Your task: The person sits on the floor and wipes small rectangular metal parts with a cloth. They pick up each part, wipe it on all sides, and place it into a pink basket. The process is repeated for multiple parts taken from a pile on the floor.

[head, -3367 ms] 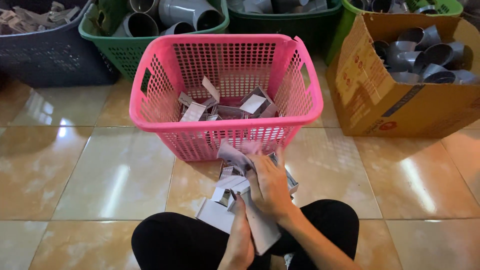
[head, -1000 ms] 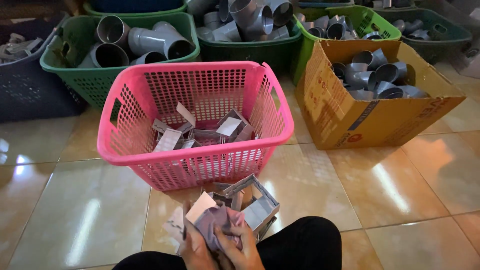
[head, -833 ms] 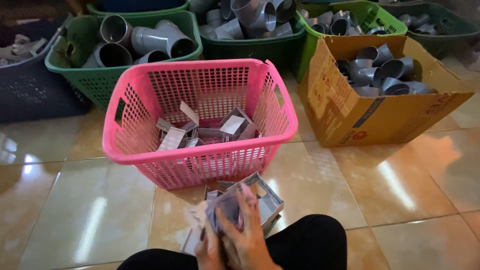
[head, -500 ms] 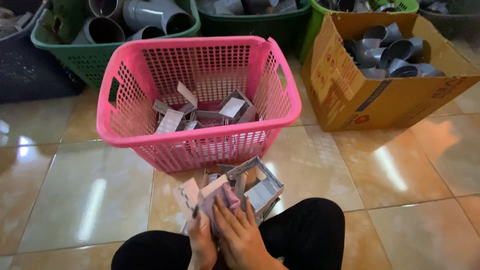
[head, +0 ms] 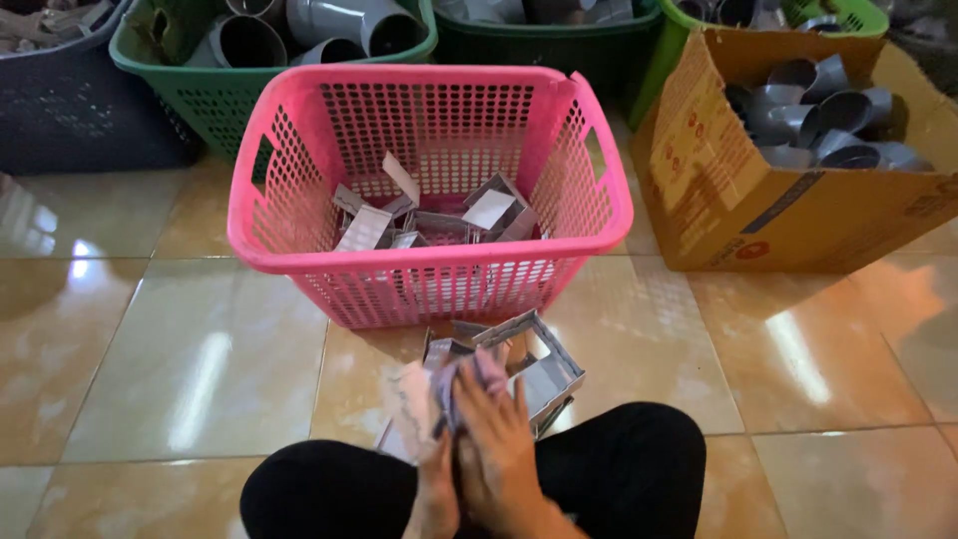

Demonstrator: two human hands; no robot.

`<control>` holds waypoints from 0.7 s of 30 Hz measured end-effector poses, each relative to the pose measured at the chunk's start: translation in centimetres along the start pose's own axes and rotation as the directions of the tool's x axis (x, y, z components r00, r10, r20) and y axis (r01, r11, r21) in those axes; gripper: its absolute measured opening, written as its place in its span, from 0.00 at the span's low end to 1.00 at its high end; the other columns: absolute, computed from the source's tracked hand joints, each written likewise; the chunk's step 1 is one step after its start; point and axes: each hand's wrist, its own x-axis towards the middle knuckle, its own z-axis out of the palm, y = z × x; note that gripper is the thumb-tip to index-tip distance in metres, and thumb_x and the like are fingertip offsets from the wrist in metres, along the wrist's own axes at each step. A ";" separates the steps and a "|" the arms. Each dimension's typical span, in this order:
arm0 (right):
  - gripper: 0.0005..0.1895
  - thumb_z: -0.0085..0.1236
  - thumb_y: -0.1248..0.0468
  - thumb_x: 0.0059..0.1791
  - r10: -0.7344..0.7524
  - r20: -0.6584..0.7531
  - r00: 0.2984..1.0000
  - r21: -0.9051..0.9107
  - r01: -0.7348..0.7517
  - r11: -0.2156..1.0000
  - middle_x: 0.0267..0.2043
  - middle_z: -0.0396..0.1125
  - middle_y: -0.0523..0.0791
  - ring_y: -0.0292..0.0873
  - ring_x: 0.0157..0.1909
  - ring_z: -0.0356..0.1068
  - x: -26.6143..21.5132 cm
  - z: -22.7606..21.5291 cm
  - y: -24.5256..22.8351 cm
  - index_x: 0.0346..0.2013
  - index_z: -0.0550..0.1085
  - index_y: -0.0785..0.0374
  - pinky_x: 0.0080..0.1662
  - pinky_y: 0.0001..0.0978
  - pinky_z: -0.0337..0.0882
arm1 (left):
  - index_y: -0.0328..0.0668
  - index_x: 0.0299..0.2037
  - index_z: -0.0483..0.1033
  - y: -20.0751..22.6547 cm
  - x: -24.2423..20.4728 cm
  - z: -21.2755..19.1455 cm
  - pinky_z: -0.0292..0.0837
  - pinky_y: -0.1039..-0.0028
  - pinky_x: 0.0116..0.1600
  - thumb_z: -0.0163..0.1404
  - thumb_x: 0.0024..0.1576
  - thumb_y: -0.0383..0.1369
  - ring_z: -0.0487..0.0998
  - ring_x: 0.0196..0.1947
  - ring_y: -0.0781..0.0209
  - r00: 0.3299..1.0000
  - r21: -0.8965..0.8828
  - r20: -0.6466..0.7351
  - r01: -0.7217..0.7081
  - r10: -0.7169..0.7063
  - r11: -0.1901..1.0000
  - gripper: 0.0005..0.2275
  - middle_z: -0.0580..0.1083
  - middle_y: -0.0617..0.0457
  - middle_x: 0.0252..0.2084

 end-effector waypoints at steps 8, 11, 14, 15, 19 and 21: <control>0.20 0.40 0.74 0.47 0.026 -0.198 0.980 0.192 0.012 0.981 0.54 0.73 0.52 0.50 0.51 0.72 4.3 -1.0 2.1 0.52 0.72 0.73 0.64 0.41 0.67 | 0.39 0.74 0.49 11.7 -2.7 11.2 0.63 0.60 0.64 0.49 0.48 0.59 0.70 0.64 0.47 0.936 0.647 0.298 -0.056 -0.185 0.760 0.47 0.67 0.41 0.70; 0.16 0.43 0.69 0.47 0.180 -0.148 0.972 0.294 -0.130 0.947 0.29 0.68 0.45 0.42 0.23 0.60 3.3 -0.9 5.0 0.43 0.77 0.67 0.31 0.30 0.62 | 0.36 0.69 0.59 12.3 -3.6 11.4 0.73 0.65 0.58 0.57 0.45 0.46 0.78 0.60 0.48 0.935 0.768 0.336 -0.200 -0.117 0.608 0.41 0.73 0.41 0.63; 0.09 0.43 0.71 0.48 0.251 -0.238 0.938 0.376 -0.149 0.914 0.23 0.64 0.42 0.36 0.23 0.55 2.9 -1.6 9.6 0.32 0.74 0.66 0.28 0.28 0.60 | 0.41 0.67 0.64 12.4 -4.5 11.4 0.77 0.63 0.50 0.57 0.53 0.40 0.80 0.53 0.42 0.927 0.877 0.360 -0.298 -0.103 0.378 0.30 0.76 0.43 0.59; 0.11 0.42 0.68 0.53 0.395 -0.295 0.870 0.399 -0.264 0.878 0.32 0.67 0.44 0.37 0.31 0.60 2.5 -1.6 12.4 0.39 0.75 0.67 0.36 0.29 0.64 | 0.42 0.69 0.61 12.9 -4.5 11.8 0.78 0.70 0.43 0.50 0.56 0.29 0.82 0.42 0.53 0.926 0.799 0.329 -0.169 -0.184 0.577 0.28 0.78 0.46 0.52; 0.13 0.43 0.58 0.58 0.816 -0.120 0.565 0.829 -0.396 0.396 0.41 0.69 0.40 0.32 0.38 0.65 3.5 -5.0 12.8 0.47 0.74 0.60 0.41 0.24 0.67 | 0.41 0.67 0.66 12.5 -4.0 11.1 0.77 0.76 0.31 0.48 0.62 0.28 0.80 0.26 0.61 0.921 0.380 0.193 0.247 -0.337 0.891 0.21 0.81 0.45 0.37; 0.19 0.38 0.58 0.58 0.743 -0.025 0.669 0.801 -0.432 0.415 0.42 0.73 0.47 0.38 0.40 0.70 1.9 -5.5 11.2 0.47 0.74 0.66 0.46 0.27 0.69 | 0.36 0.63 0.70 11.9 -2.6 10.3 0.74 0.77 0.33 0.51 0.60 0.27 0.78 0.29 0.63 0.956 0.314 0.106 0.230 -0.274 0.921 0.19 0.80 0.45 0.39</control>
